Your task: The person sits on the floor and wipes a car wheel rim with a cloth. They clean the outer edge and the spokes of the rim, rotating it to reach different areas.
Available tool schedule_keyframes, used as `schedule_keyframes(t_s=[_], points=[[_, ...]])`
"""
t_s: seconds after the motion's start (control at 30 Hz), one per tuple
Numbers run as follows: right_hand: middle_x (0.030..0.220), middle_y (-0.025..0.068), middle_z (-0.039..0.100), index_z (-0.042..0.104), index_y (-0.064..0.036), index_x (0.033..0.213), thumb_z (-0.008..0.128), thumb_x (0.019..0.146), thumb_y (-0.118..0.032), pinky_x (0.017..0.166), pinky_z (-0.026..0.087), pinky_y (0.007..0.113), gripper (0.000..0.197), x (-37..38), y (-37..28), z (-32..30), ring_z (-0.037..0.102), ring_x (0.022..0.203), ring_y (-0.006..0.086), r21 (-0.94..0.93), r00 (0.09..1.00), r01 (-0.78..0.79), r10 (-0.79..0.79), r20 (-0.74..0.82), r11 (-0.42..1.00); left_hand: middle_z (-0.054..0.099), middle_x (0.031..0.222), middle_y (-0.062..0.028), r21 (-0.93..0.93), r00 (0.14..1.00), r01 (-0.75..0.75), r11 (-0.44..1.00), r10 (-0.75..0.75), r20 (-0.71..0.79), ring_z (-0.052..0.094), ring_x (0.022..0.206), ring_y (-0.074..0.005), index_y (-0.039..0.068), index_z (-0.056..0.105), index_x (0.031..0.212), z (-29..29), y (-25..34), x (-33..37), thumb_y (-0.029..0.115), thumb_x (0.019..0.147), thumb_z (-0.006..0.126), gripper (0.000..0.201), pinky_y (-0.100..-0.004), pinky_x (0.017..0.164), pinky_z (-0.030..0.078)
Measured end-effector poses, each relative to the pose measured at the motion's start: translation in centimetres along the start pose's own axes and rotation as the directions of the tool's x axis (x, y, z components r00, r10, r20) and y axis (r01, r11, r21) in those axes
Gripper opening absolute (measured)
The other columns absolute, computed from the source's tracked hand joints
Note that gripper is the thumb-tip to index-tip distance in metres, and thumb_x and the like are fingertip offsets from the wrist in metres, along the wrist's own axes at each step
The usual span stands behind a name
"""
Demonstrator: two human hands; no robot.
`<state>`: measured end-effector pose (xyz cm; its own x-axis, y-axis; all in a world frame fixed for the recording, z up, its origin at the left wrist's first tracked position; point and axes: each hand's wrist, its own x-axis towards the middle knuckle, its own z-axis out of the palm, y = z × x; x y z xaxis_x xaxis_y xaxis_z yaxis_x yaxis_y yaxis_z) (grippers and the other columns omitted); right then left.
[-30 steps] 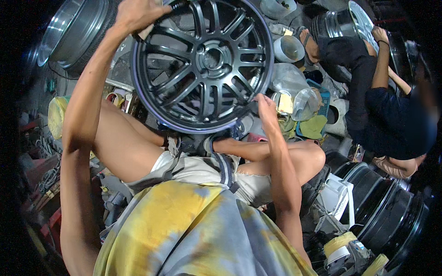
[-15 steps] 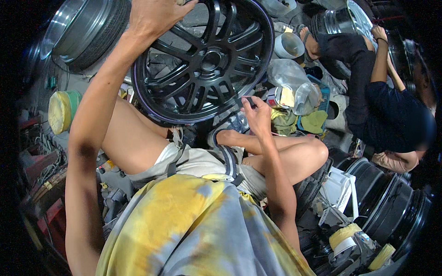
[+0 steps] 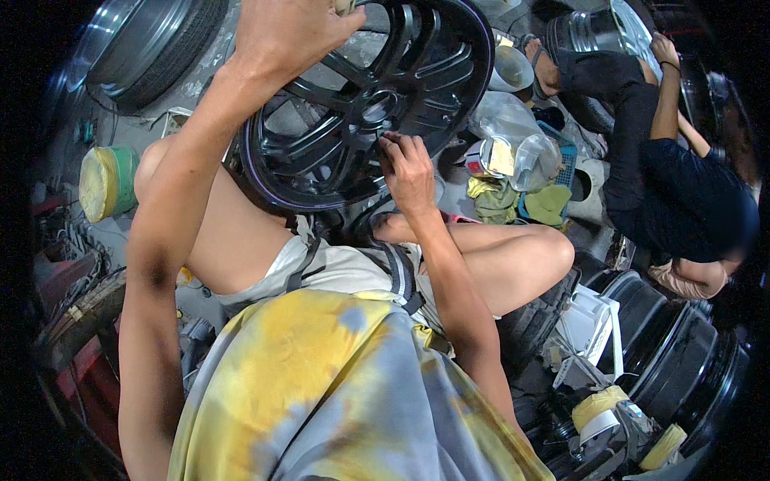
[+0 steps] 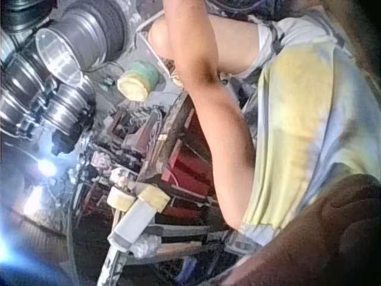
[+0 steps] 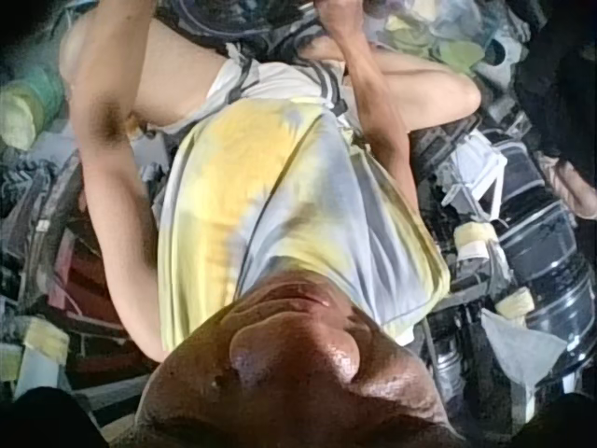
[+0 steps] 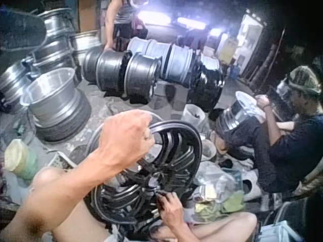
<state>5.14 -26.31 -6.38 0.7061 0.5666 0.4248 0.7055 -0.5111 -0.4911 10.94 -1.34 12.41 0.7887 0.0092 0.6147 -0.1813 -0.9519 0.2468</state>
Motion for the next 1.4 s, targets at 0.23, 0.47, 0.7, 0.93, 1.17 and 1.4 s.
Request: schedule_keyframes(t_s=[0.23, 0.47, 0.7, 0.93, 1.17, 1.4], points=[[0.107, 0.0121, 0.070, 0.075, -0.0043, 0.115, 0.074, 0.086, 0.002, 0.087, 0.053, 0.042, 0.030, -0.1, -2.4, 1.0, 0.064, 0.100, 0.0332, 0.044, 0.976, -0.199, 0.202, -0.085, 0.979, 0.067, 0.080, -0.0183, -0.020, 0.999, -0.038, 0.999, 0.037, -0.029, 0.070, 0.081, -0.0393, 0.004, 0.063, 0.078, 0.3, 0.7, 0.1, 0.015, 0.078, 0.069, 0.013, -0.0501, 0.076, 0.056], [0.104, 0.0124, 0.069, 0.076, -0.0078, 0.114, 0.071, 0.086, -0.002, 0.080, 0.048, 0.044, 0.029, 1.5, -2.6, -0.9, 0.061, 0.096, 0.0345, -0.154, 0.977, -0.180, 0.196, 0.089, 0.971, 0.068, 0.081, -0.0190, -0.022, 0.999, -0.029, 0.999, 0.028, -0.030, 0.070, 0.082, -0.0390, 0.004, 0.064, 0.079, 0.3, 1.0, 0.2, 0.016, 0.079, 0.069, 0.012, -0.0498, 0.076, 0.055], [0.103, 0.0134, 0.070, 0.077, -0.0047, 0.114, 0.072, 0.088, -0.005, 0.088, 0.050, 0.043, 0.027, 0.8, -3.6, 0.6, 0.061, 0.099, 0.0351, 0.219, 0.961, -0.266, 0.277, -0.019, 0.939, 0.069, 0.082, -0.0181, -0.015, 1.000, 0.015, 1.000, -0.015, -0.021, 0.070, 0.082, -0.0386, 0.005, 0.065, 0.079, 0.5, 1.2, 0.3, 0.016, 0.079, 0.069, 0.012, -0.0496, 0.077, 0.056], [0.127, 0.0074, 0.066, 0.079, -0.0073, 0.103, 0.069, 0.085, -0.011, 0.087, 0.044, 0.043, 0.021, 1.5, 3.8, -3.2, 0.057, 0.109, 0.0305, -0.427, 0.941, 0.302, -0.195, 0.276, 0.852, 0.069, 0.081, -0.0175, -0.026, 1.000, -0.011, 1.000, 0.011, 0.004, 0.071, 0.083, -0.0374, 0.005, 0.066, 0.080, 1.1, 0.8, 0.7, 0.017, 0.079, 0.070, 0.013, -0.0485, 0.077, 0.056], [0.122, 0.0092, 0.060, 0.069, -0.0035, 0.132, 0.062, 0.086, -0.014, 0.087, 0.045, 0.038, 0.048, 6.6, 7.0, -6.1, 0.055, 0.108, 0.0271, -0.509, 0.852, 0.514, -0.343, 0.394, 0.691, 0.069, 0.078, -0.0186, 0.016, 1.000, -0.025, 1.000, 0.025, -0.016, 0.071, 0.076, -0.0385, 0.004, 0.069, 0.080, 2.1, 0.6, 1.8, 0.016, 0.081, 0.069, 0.012, -0.0500, 0.071, 0.057], [0.110, 0.0144, 0.056, 0.065, 0.0002, 0.137, 0.065, 0.088, -0.008, 0.085, 0.050, 0.040, 0.049, 1.7, 3.8, -2.8, 0.057, 0.102, 0.0303, -0.329, 0.939, 0.225, -0.114, 0.325, 0.917, 0.071, 0.081, -0.0191, 0.016, 1.000, 0.002, 1.000, -0.002, 0.006, 0.072, 0.078, -0.0391, 0.005, 0.069, 0.081, 2.6, 0.2, 2.2, 0.018, 0.080, 0.069, 0.013, -0.0508, 0.072, 0.057]])
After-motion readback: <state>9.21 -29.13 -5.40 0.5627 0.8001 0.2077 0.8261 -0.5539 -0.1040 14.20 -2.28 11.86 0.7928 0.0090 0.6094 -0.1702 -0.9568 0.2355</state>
